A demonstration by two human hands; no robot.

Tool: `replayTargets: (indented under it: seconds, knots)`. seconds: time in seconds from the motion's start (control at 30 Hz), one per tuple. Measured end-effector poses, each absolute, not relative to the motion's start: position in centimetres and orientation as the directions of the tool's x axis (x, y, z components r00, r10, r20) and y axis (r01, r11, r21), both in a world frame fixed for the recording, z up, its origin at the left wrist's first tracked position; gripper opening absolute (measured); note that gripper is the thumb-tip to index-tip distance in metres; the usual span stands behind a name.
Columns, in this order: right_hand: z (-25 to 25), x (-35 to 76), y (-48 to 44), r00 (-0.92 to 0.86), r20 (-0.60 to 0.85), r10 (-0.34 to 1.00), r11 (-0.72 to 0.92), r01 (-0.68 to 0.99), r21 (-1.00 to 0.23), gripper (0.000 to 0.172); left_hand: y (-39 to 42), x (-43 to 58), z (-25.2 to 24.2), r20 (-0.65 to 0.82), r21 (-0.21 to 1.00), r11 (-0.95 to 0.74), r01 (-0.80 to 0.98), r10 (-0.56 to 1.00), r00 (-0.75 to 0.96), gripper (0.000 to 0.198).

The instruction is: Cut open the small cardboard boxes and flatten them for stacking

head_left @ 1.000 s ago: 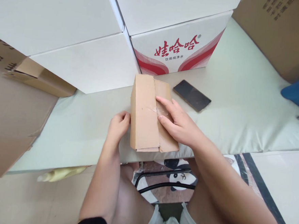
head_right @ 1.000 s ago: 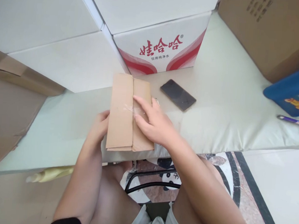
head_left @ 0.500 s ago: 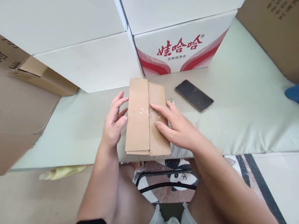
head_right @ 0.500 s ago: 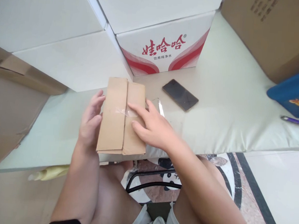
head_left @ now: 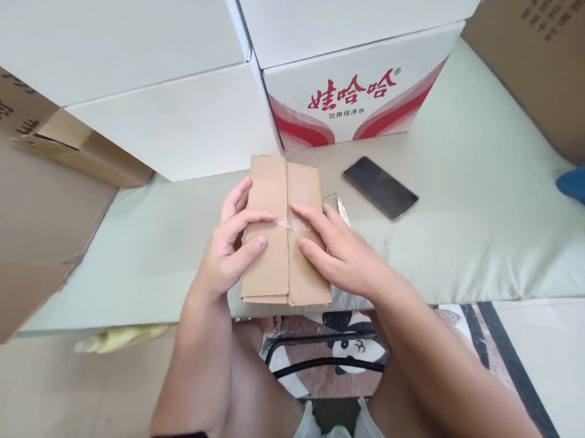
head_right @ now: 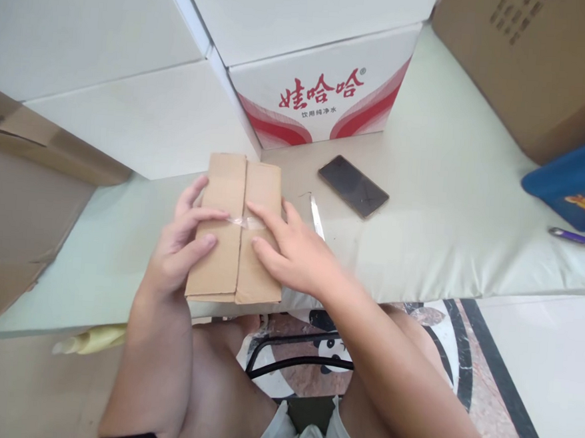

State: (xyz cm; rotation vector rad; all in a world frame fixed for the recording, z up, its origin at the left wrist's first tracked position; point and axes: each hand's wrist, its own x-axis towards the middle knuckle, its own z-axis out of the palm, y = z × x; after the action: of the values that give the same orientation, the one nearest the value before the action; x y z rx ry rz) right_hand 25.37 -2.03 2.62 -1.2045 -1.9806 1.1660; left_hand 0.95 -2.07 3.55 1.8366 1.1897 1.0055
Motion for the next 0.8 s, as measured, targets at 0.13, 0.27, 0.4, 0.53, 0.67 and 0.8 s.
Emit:
replayTargets:
  seconds: [0.13,0.27,0.4,0.53,0.67,0.8]
  knots:
    - [2.4,25.0,-2.2,-0.382,0.094,0.919,0.262,0.416,-0.871,0.057,-2.1,0.9,3.4,0.225,0.869,-0.323,0.375,0.933,0.282,0.038]
    - [2.4,24.8,-2.2,-0.331,0.237,0.913,0.371,0.438,-0.819,0.048,-2.2,1.3,3.0,0.237,0.878,-0.329,0.346,0.93,0.282,0.044]
    - [2.5,24.5,-2.0,-0.311,0.326,0.893,0.441,0.45,-0.777,0.041,-2.3,2.0,2.4,0.23,0.912,-0.301,0.28,0.938,0.259,0.057]
    - [2.6,24.3,-2.0,-0.294,0.391,0.872,0.484,0.399,-0.779,0.032,-2.3,2.6,2.0,0.227,0.922,-0.286,0.261,0.945,0.234,0.053]
    - [2.5,24.2,-2.0,-0.297,0.405,0.865,0.495,0.367,-0.788,0.026,-2.5,2.9,1.9,0.237,0.921,-0.287,0.263,0.949,0.207,0.047]
    - [2.4,24.1,-2.0,-0.294,0.424,0.857,0.51,0.363,-0.78,0.024,-2.6,2.9,1.9,0.221,0.931,-0.267,0.247,0.955,0.199,0.046]
